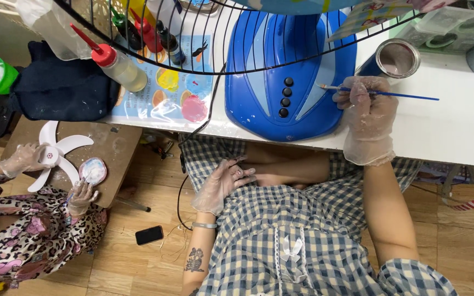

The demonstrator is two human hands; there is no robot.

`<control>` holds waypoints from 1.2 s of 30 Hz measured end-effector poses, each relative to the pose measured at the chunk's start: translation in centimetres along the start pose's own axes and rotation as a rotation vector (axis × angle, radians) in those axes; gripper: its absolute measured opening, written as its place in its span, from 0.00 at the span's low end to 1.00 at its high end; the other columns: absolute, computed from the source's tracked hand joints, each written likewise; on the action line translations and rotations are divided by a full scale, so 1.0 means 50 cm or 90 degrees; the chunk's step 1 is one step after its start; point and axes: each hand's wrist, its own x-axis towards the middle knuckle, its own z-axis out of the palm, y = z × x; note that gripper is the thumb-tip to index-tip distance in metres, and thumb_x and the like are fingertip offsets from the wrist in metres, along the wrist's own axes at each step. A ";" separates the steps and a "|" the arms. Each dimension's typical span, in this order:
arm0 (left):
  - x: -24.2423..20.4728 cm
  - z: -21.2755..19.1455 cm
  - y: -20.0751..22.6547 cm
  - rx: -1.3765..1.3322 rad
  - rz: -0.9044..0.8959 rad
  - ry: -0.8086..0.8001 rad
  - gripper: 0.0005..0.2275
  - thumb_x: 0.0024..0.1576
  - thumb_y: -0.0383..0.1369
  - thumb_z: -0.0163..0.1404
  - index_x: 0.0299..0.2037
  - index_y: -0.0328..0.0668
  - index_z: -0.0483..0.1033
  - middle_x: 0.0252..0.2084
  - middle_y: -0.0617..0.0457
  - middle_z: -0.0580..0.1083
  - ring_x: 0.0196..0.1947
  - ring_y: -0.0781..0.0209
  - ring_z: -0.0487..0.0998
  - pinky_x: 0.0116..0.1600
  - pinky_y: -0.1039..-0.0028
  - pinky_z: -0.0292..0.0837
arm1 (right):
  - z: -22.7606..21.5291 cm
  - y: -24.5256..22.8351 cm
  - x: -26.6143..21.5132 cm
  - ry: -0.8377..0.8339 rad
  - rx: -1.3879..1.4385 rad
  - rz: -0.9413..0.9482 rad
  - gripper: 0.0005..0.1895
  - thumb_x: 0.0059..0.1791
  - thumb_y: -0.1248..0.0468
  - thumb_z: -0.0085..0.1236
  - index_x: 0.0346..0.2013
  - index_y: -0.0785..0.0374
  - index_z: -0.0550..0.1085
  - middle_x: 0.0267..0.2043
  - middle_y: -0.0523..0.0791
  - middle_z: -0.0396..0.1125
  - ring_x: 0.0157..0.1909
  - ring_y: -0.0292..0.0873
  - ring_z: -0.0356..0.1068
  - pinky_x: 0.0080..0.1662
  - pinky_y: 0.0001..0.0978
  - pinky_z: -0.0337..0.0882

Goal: Painting the base of a blue electric fan with a small brush while wearing gloves.

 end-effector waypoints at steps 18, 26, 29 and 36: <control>-0.017 0.060 0.033 -0.141 -0.053 -0.002 0.09 0.56 0.36 0.59 0.36 0.46 0.72 0.30 0.49 0.71 0.60 0.33 0.71 0.73 0.33 0.49 | 0.003 -0.047 0.020 -0.008 0.166 0.053 0.15 0.59 0.55 0.53 0.39 0.64 0.63 0.42 0.53 0.66 0.31 0.48 0.67 0.28 0.34 0.68; -0.009 0.032 0.009 0.008 -0.003 0.007 0.23 0.62 0.47 0.49 0.60 0.39 0.73 0.33 0.49 0.76 0.55 0.38 0.77 0.63 0.40 0.68 | 0.032 -0.044 0.011 0.070 0.076 0.102 0.06 0.60 0.65 0.52 0.39 0.63 0.70 0.29 0.52 0.72 0.28 0.40 0.74 0.33 0.25 0.76; -0.004 0.006 -0.001 0.002 0.000 0.004 0.24 0.61 0.47 0.50 0.61 0.38 0.72 0.34 0.47 0.76 0.56 0.37 0.77 0.62 0.41 0.68 | 0.042 -0.063 0.008 0.050 0.109 0.126 0.08 0.59 0.59 0.53 0.38 0.59 0.70 0.30 0.48 0.71 0.31 0.38 0.72 0.34 0.23 0.74; -0.012 0.047 0.018 0.018 -0.012 -0.002 0.26 0.64 0.47 0.46 0.65 0.35 0.67 0.34 0.49 0.77 0.55 0.40 0.78 0.64 0.41 0.66 | 0.007 0.026 0.001 0.042 0.128 0.129 0.05 0.57 0.64 0.54 0.38 0.57 0.68 0.29 0.47 0.68 0.31 0.39 0.70 0.34 0.25 0.74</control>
